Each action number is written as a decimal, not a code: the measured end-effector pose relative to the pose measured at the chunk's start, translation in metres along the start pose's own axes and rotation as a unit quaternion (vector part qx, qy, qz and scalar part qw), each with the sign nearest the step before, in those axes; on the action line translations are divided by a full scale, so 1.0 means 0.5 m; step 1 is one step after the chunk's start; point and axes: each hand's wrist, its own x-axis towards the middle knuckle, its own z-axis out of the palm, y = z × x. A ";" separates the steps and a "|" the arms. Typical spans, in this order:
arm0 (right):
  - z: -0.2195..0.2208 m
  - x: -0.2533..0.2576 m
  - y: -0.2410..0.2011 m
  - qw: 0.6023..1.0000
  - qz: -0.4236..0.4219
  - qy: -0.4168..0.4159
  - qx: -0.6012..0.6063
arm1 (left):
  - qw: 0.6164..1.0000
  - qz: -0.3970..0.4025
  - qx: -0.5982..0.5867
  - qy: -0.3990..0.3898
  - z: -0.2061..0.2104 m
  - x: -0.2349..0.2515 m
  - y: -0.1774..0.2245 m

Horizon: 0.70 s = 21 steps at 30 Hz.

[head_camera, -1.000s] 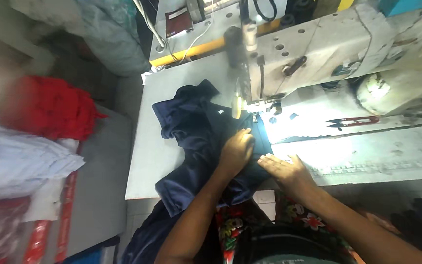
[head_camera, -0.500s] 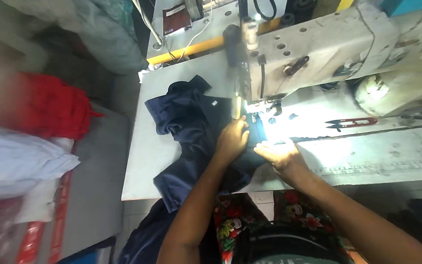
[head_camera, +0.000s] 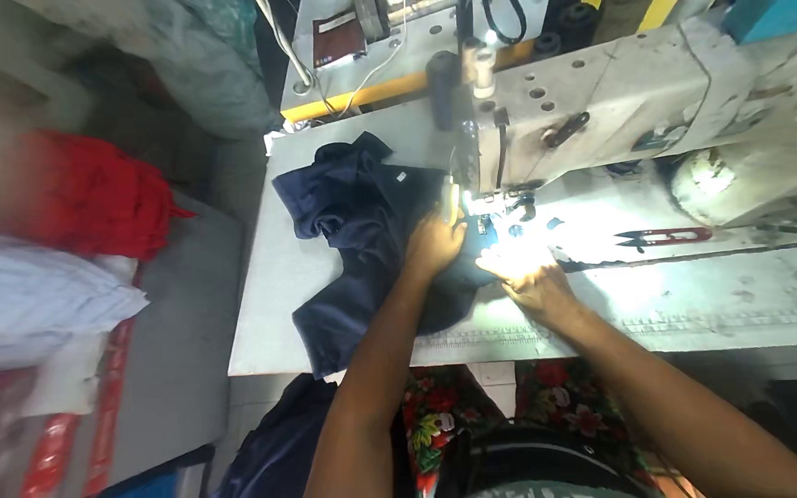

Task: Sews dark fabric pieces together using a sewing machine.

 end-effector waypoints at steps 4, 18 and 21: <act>0.001 0.008 0.004 1.000 0.004 -0.003 0.003 | 0.999 0.018 -0.030 -0.010 -0.015 0.013 -0.017; -0.028 0.005 0.024 0.978 0.072 -0.140 0.139 | 0.963 0.192 0.146 -0.117 -0.172 -0.162 0.001; -0.046 -0.008 0.013 0.977 0.025 -0.147 0.150 | 0.955 0.279 0.033 -0.092 -0.153 -0.210 0.064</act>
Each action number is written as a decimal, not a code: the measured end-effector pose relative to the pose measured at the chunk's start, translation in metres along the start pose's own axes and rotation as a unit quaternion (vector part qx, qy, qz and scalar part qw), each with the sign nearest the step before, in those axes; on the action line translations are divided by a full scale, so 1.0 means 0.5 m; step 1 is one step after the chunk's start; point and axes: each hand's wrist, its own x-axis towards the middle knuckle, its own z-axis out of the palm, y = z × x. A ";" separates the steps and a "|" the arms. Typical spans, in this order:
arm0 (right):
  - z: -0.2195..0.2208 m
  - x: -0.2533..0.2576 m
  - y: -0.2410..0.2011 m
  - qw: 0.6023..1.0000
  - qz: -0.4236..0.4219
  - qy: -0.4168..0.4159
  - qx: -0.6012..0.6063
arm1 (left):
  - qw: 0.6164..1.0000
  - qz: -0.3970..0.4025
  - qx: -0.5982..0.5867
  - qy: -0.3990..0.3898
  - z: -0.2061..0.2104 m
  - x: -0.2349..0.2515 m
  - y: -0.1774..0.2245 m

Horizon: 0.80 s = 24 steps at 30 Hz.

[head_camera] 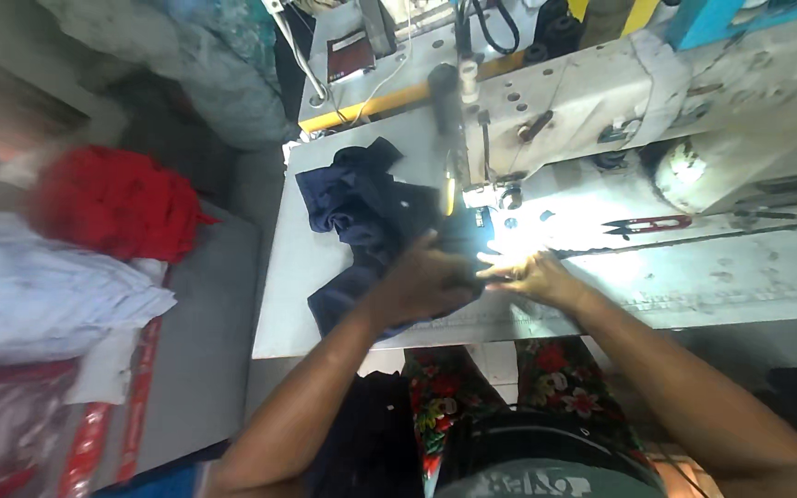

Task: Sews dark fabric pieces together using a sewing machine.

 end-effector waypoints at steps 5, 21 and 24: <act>0.017 -0.076 -0.036 0.991 -0.101 0.070 -0.049 | 0.964 -0.021 -0.259 -0.052 0.083 0.030 0.061; 0.070 -0.108 -0.047 0.979 -0.063 0.145 -0.131 | 0.977 -0.150 -0.041 0.149 0.189 0.006 -0.076; 0.065 -0.100 -0.048 0.979 -0.060 0.143 -0.130 | 0.977 -0.143 -0.039 0.152 0.187 0.009 -0.085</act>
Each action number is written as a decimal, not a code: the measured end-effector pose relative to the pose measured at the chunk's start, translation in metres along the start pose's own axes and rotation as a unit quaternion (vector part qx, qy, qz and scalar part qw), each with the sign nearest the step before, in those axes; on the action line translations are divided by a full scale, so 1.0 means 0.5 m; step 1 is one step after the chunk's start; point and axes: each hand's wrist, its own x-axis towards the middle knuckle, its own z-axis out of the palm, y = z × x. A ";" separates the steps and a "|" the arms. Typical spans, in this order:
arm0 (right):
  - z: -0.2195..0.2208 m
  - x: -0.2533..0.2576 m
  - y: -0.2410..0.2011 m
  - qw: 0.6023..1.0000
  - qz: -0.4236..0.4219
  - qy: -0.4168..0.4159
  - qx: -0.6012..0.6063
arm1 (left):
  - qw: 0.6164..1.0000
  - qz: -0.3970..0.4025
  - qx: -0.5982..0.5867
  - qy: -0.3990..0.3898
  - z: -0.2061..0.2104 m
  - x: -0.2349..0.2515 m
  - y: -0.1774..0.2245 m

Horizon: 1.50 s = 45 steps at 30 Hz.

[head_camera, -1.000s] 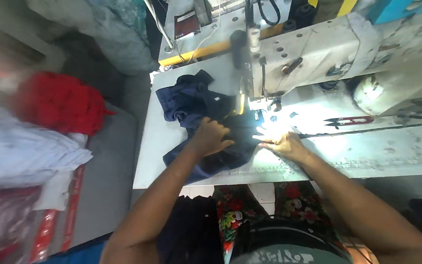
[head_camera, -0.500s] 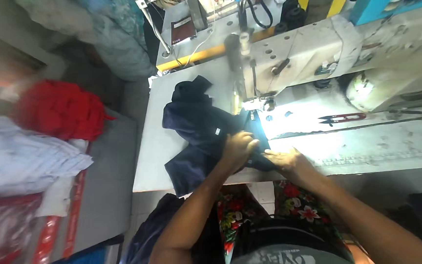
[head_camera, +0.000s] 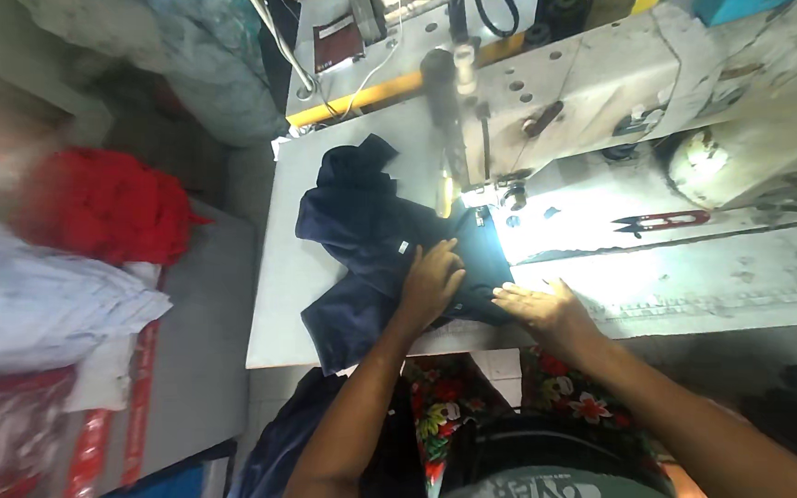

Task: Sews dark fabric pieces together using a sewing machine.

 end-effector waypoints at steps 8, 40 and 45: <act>0.008 0.022 0.017 1.000 -0.006 -0.002 -0.015 | 1.000 -0.011 -0.012 0.007 0.007 0.038 -0.029; 0.022 0.115 0.085 0.998 0.033 -0.031 0.040 | 0.991 0.019 -0.011 -0.134 -0.085 0.131 -0.047; 0.024 0.113 0.088 0.997 0.020 -0.050 0.047 | 0.982 0.090 0.078 -0.143 -0.135 0.095 -0.013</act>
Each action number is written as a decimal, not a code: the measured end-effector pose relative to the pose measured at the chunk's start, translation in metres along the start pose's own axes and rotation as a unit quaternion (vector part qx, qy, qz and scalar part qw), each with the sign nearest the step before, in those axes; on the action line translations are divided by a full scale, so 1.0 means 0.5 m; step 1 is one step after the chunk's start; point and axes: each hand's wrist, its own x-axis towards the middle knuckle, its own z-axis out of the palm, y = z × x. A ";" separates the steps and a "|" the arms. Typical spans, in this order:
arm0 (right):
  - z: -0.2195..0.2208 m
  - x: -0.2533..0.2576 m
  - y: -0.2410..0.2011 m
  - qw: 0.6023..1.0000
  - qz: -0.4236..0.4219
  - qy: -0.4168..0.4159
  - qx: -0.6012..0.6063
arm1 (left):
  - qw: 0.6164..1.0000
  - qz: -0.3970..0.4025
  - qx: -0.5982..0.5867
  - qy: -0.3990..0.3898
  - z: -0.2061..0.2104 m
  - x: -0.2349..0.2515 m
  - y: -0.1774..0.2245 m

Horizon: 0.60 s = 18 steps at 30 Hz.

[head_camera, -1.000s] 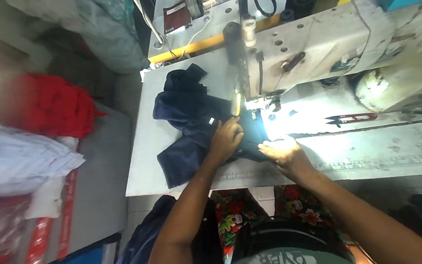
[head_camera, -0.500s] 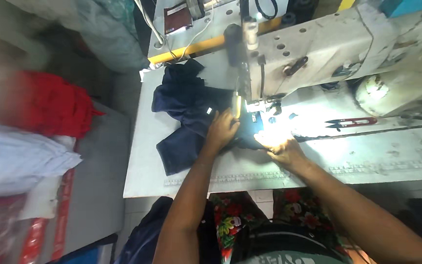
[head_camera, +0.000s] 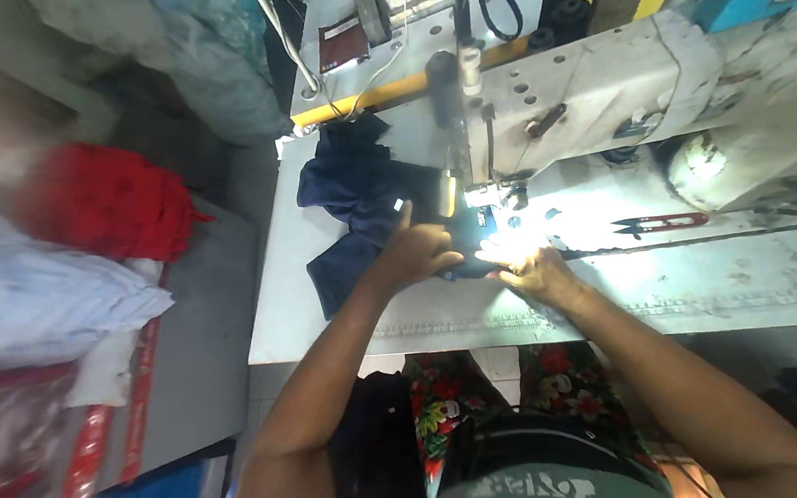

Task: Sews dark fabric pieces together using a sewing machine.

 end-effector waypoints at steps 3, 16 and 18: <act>-0.006 -0.011 -0.016 1.000 -0.021 -0.010 -0.021 | 0.999 0.027 -0.024 0.014 -0.002 -0.035 0.087; 0.010 -0.095 -0.072 0.996 -0.025 0.036 -0.073 | 0.987 -0.060 -0.040 0.140 0.138 0.007 0.091; 0.009 -0.098 -0.074 0.996 -0.020 0.029 -0.084 | 0.983 -0.069 0.020 0.168 0.152 -0.002 0.057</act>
